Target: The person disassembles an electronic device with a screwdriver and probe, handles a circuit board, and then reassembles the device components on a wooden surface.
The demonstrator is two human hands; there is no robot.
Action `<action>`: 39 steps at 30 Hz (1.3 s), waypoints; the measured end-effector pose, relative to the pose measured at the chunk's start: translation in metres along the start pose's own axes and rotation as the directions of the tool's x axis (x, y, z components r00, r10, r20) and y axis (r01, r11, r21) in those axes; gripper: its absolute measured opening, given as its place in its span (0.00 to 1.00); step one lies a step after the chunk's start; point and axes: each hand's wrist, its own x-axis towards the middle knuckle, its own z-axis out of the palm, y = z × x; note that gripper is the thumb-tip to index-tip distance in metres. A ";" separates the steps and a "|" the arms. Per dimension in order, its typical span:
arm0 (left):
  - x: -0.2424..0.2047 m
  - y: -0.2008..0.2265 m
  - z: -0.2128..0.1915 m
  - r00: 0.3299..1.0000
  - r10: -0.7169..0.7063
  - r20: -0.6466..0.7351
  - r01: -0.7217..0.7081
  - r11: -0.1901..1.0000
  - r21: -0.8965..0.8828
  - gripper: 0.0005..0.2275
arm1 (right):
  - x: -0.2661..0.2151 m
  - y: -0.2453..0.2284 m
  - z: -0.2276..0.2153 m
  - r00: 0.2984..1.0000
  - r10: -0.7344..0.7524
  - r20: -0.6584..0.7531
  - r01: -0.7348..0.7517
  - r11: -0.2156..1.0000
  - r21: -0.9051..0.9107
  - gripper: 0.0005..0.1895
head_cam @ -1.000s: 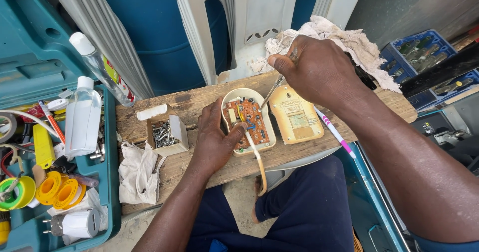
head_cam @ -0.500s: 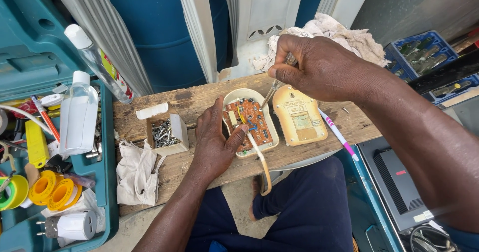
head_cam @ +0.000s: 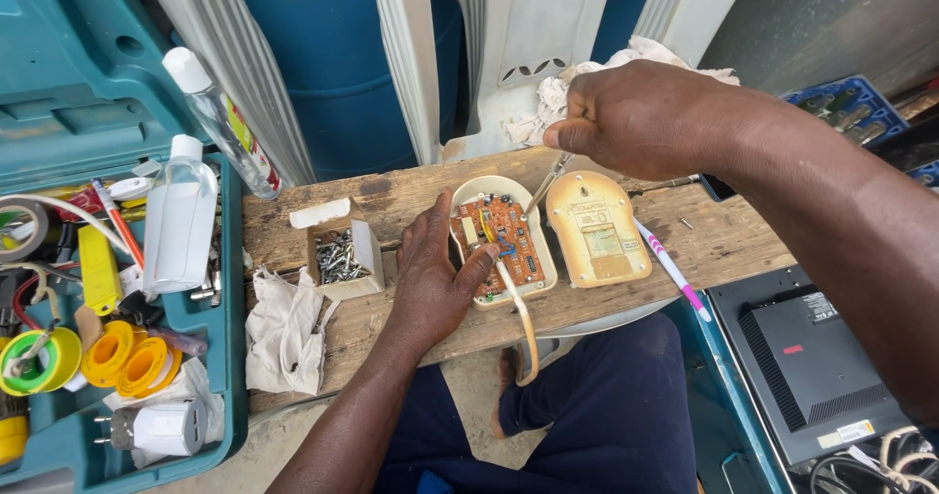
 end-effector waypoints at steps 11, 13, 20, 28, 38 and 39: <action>0.001 -0.001 0.002 0.999 0.026 -0.020 -0.027 1.000 -0.005 0.39 | -0.007 -0.011 -0.019 0.999 0.003 0.047 0.005 0.986 -0.167 0.25; 0.000 -0.001 0.000 1.000 0.017 -0.016 -0.017 1.000 -0.009 0.39 | -0.011 -0.017 -0.018 0.997 0.082 0.012 -0.077 0.972 -0.223 0.39; -0.002 0.005 -0.002 0.999 -0.014 0.030 0.016 0.999 -0.049 0.39 | -0.017 -0.025 -0.022 0.995 -0.016 0.096 0.029 0.991 -0.134 0.12; -0.001 0.000 0.000 1.000 0.001 0.001 -0.001 1.000 -0.014 0.39 | -0.023 -0.028 -0.013 0.999 0.049 0.012 -0.047 0.988 -0.147 0.26; -0.003 0.001 -0.003 1.000 0.009 0.001 -0.009 1.000 -0.027 0.39 | -0.030 -0.031 -0.013 0.996 -0.086 0.037 0.090 0.989 -0.113 0.19; 0.000 0.004 -0.003 1.000 0.011 -0.001 -0.011 1.000 -0.023 0.38 | -0.031 -0.030 -0.015 0.997 -0.079 0.016 0.080 0.991 -0.104 0.21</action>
